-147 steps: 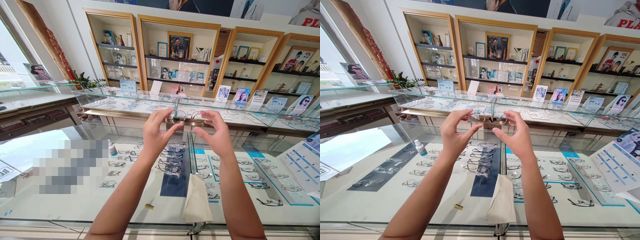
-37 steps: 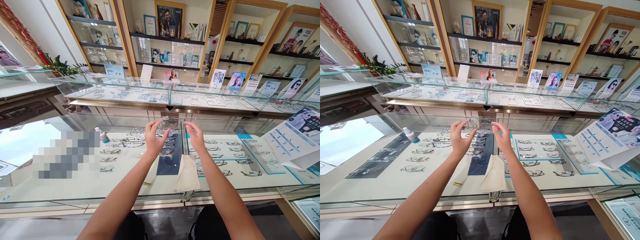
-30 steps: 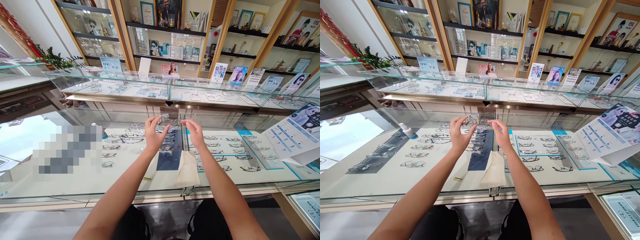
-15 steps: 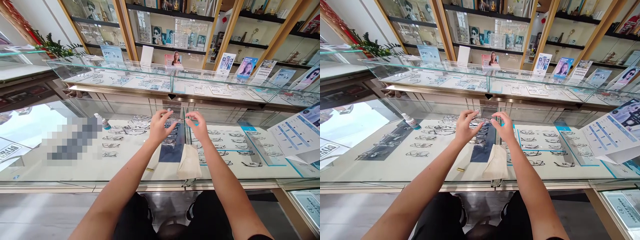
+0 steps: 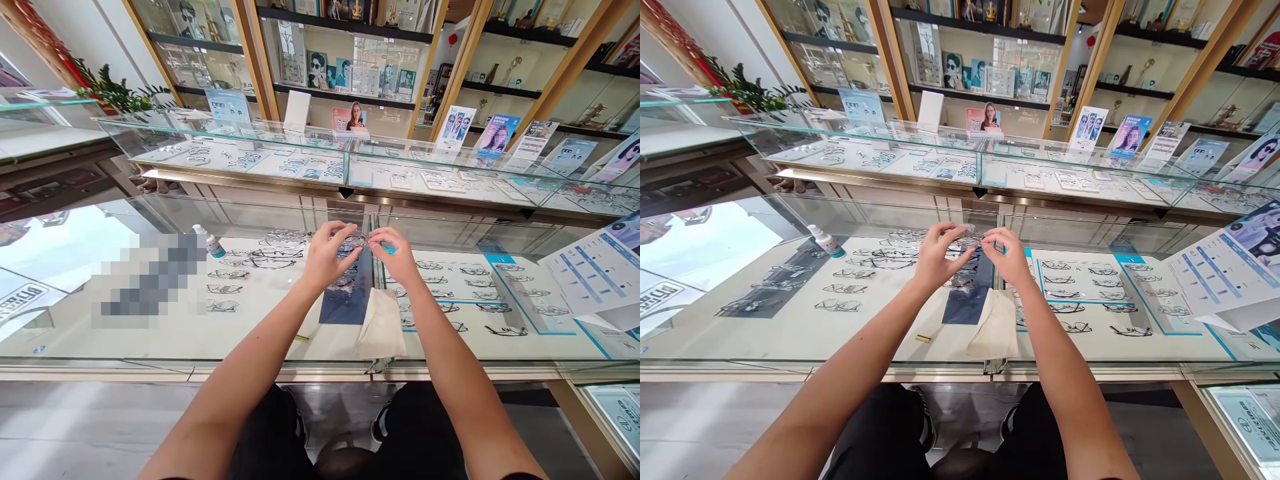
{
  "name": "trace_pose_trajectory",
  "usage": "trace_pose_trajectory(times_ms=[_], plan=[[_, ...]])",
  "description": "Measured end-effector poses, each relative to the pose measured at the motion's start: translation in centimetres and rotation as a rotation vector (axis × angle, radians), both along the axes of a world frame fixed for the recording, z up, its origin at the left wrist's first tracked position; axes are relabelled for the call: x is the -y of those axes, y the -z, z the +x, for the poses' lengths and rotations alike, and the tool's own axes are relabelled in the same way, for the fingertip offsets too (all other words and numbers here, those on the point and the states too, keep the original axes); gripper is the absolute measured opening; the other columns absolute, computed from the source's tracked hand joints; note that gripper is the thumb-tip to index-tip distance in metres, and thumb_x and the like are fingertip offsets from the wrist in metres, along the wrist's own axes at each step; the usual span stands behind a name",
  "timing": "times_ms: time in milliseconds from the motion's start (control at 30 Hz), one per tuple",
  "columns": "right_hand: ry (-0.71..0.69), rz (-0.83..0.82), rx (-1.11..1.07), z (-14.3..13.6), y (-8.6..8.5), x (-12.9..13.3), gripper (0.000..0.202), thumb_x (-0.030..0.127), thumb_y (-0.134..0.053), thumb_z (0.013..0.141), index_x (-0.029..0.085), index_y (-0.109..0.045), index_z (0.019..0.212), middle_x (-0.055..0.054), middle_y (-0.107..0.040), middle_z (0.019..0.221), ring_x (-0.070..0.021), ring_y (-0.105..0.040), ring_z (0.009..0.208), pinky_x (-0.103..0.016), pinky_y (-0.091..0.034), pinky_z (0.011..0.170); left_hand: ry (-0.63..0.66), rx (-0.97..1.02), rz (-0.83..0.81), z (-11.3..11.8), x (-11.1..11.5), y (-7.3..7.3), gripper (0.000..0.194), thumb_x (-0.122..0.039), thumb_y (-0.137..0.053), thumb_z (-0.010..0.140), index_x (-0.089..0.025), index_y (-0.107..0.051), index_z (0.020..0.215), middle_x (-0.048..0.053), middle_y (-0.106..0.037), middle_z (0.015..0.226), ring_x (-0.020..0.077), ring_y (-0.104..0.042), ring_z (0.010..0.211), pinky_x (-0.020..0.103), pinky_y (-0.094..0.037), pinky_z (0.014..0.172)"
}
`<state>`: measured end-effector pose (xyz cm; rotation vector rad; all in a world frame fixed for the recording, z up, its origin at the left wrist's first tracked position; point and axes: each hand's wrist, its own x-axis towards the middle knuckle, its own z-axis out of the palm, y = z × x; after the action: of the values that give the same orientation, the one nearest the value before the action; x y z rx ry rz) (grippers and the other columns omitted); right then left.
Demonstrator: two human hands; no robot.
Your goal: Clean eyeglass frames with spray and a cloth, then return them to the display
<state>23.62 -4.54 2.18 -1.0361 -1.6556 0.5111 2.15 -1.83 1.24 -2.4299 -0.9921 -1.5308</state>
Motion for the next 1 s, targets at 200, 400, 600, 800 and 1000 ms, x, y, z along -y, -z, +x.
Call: trace_pose_trajectory(times_ms=[200,400,600,800,1000], plan=[[-0.087,-0.102,-0.117,0.2,0.7,-1.0,0.018,0.041,-0.076,0.09,0.024,-0.079,0.085,-0.01,-0.076,0.118,-0.0271,-0.069,0.116,-0.046,-0.051,0.107,0.166,0.117,-0.169,0.5,0.5,-0.6,0.047,-0.032,-0.074,0.094,-0.024,-0.063,0.139,0.011,-0.067,0.123,0.0244,-0.067,0.116,0.04,-0.061,0.096],[-0.287,-0.36,-0.372,-0.2,1.9,-2.7,0.024,0.045,-0.087,0.078,0.023,-0.079,0.084,-0.007,-0.082,0.114,-0.0238,-0.074,0.107,-0.04,-0.054,0.105,0.263,0.215,-0.325,0.4,-0.8,-0.1,0.065,-0.033,-0.081,0.086,-0.024,-0.059,0.147,0.009,-0.066,0.124,0.0232,-0.07,0.108,0.043,-0.063,0.095],[-0.328,-0.442,-0.436,-0.3,1.3,-3.3,0.032,0.047,-0.097,0.069,0.023,-0.078,0.075,-0.004,-0.083,0.102,-0.0232,-0.074,0.108,-0.034,-0.054,0.105,0.339,0.343,-0.437,0.9,-1.4,0.2,0.081,-0.039,-0.085,0.074,-0.033,-0.053,0.148,0.006,-0.068,0.123,0.0262,-0.072,0.111,0.052,-0.062,0.101],[-0.185,-0.366,-0.467,-1.0,2.1,-3.6,0.031,0.049,-0.093,0.074,0.023,-0.078,0.081,-0.001,-0.079,0.088,-0.0194,-0.072,0.089,-0.032,-0.057,0.089,0.123,0.521,-0.479,1.6,0.5,-1.1,0.052,-0.033,-0.081,0.075,-0.038,-0.062,0.123,0.001,-0.07,0.114,0.0255,-0.071,0.105,0.052,-0.059,0.098],[-0.027,-0.279,-0.465,-1.9,3.2,-3.8,0.028,0.049,-0.083,0.083,0.022,-0.075,0.084,0.0,-0.076,0.087,-0.0165,-0.068,0.081,-0.028,-0.053,0.079,-0.009,0.631,-0.576,1.7,1.0,-1.4,0.031,-0.03,-0.076,0.08,-0.03,-0.057,0.104,-0.007,-0.059,0.07,0.0133,-0.051,0.058,0.03,-0.043,0.061]])
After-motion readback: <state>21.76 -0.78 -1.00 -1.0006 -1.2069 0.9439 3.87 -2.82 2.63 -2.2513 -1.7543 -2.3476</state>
